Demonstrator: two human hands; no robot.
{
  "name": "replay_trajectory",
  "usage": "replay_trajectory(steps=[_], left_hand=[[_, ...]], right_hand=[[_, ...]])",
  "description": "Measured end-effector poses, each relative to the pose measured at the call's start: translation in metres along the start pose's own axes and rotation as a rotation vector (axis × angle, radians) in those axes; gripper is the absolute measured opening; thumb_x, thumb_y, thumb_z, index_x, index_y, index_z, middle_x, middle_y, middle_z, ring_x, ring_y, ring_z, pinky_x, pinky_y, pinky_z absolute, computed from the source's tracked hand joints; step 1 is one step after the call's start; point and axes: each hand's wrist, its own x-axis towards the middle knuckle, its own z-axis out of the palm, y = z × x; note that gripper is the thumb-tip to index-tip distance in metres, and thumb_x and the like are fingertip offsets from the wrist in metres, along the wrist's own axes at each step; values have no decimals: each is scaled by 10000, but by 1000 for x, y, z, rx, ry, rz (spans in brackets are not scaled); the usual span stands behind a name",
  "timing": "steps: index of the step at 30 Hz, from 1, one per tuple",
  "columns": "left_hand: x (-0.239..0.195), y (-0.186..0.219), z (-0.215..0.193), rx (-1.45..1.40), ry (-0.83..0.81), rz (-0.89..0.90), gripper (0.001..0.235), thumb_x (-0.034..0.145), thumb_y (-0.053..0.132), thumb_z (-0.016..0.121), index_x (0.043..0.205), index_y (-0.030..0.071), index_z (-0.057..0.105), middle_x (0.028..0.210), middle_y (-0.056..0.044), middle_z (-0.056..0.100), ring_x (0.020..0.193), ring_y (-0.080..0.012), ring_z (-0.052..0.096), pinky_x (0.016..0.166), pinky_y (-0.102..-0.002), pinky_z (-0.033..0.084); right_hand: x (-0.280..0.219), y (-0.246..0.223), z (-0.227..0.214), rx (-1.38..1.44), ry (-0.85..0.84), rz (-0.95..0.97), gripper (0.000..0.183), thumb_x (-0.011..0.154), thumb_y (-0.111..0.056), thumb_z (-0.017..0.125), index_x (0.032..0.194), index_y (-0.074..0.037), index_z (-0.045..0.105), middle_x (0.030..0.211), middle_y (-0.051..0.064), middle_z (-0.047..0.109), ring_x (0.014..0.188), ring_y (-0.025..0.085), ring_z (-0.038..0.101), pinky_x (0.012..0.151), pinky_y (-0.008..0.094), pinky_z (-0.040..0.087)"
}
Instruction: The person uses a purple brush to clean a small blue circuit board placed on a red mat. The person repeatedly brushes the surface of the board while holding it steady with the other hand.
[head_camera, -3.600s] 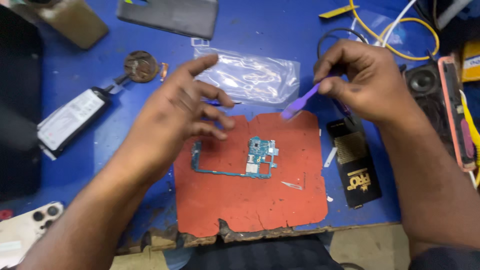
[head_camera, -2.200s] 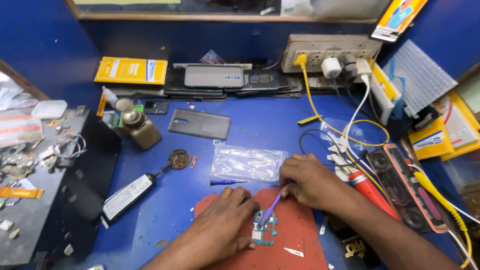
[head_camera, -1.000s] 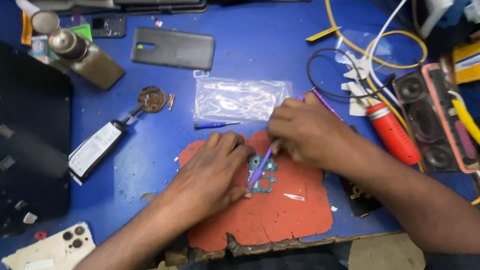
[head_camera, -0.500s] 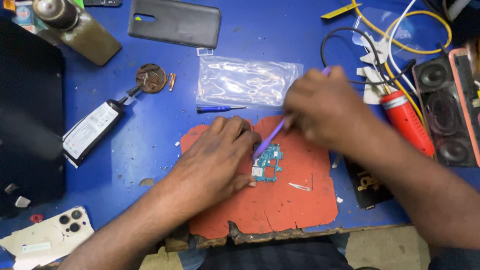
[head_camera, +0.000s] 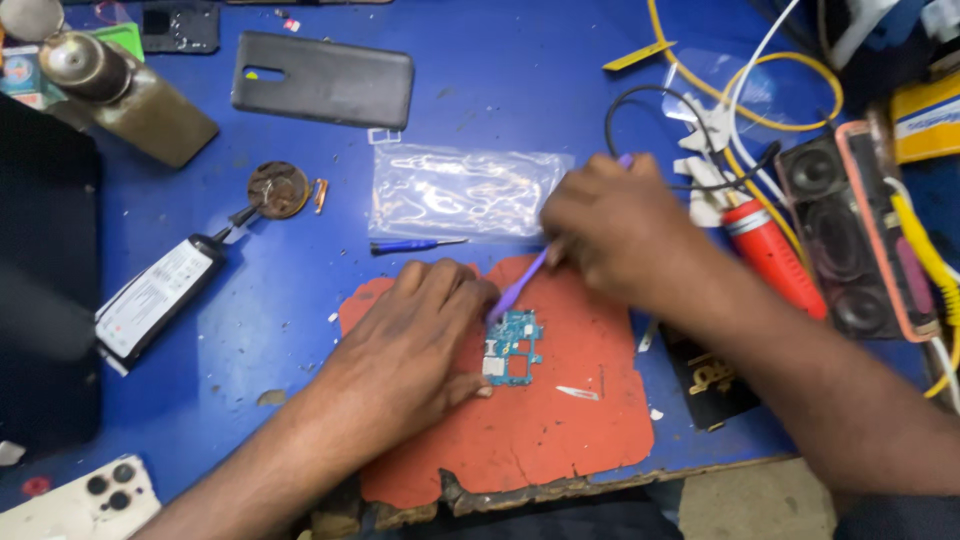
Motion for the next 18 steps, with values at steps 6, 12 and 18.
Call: replay_trajectory(steps=[6,12,18], left_hand=[[-1,-3,3,5,-40,-20,731,581,229,908,1202,35,573,1171,-128,566,1099,-344,530,951,-447,444],[0,-2,2,24,-47,-22,720,574,245,911,1195,46,605,1190,-142,561,1115,-351,522,942,-447,437],[-1,-2,1,24,-84,-43,701,604,234,904,1214,56,607,1202,-127,563,1127,-341,527,960,-445,440]], right_hand=[[1,0,-3,61,-29,-8,147,745,-134,787,863,-147,700,884,2,671,928,266,596,773,463,371],[0,9,-4,89,-142,-116,155,691,-145,797,793,-139,680,856,18,649,937,255,608,789,456,377],[-1,8,-3,71,-44,-133,184,709,-157,801,856,-134,693,913,11,642,949,256,597,796,477,366]])
